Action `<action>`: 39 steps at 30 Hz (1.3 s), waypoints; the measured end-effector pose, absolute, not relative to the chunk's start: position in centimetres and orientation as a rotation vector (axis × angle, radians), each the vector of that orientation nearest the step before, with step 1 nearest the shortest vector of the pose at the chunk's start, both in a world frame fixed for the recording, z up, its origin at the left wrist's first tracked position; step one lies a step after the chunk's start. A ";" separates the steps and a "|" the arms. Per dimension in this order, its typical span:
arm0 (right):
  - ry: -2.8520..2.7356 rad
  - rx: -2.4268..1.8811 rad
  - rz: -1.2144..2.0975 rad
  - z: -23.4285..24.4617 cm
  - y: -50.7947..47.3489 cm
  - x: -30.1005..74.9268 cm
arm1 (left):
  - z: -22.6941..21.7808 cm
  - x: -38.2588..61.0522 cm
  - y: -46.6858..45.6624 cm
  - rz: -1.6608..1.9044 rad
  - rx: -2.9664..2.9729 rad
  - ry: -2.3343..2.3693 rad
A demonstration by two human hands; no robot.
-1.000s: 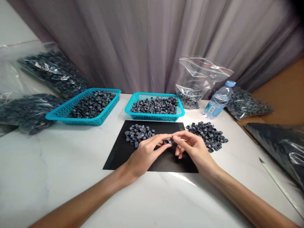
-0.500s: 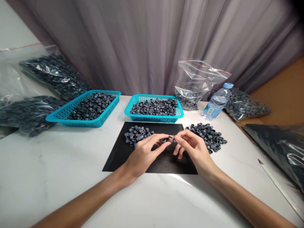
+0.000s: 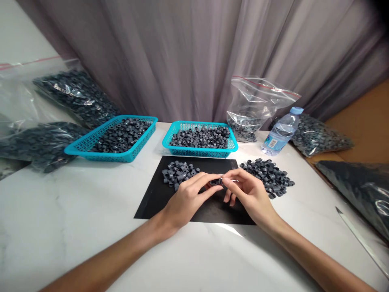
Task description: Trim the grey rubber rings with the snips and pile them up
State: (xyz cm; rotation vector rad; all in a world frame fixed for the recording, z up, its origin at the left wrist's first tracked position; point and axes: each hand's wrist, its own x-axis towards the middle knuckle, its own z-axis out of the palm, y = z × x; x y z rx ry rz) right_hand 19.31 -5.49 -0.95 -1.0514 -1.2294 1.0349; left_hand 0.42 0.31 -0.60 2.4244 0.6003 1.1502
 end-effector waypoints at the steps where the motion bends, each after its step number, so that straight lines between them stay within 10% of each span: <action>1: -1.231 -1.054 1.033 -1.0 -5.5 19.3 | -0.6 0.4 0.3 1.134 2.418 0.605; 39: -1.471 -1.195 0.783 -1.6 -5.9 19.4 | -1.1 0.8 0.4 0.899 2.343 0.875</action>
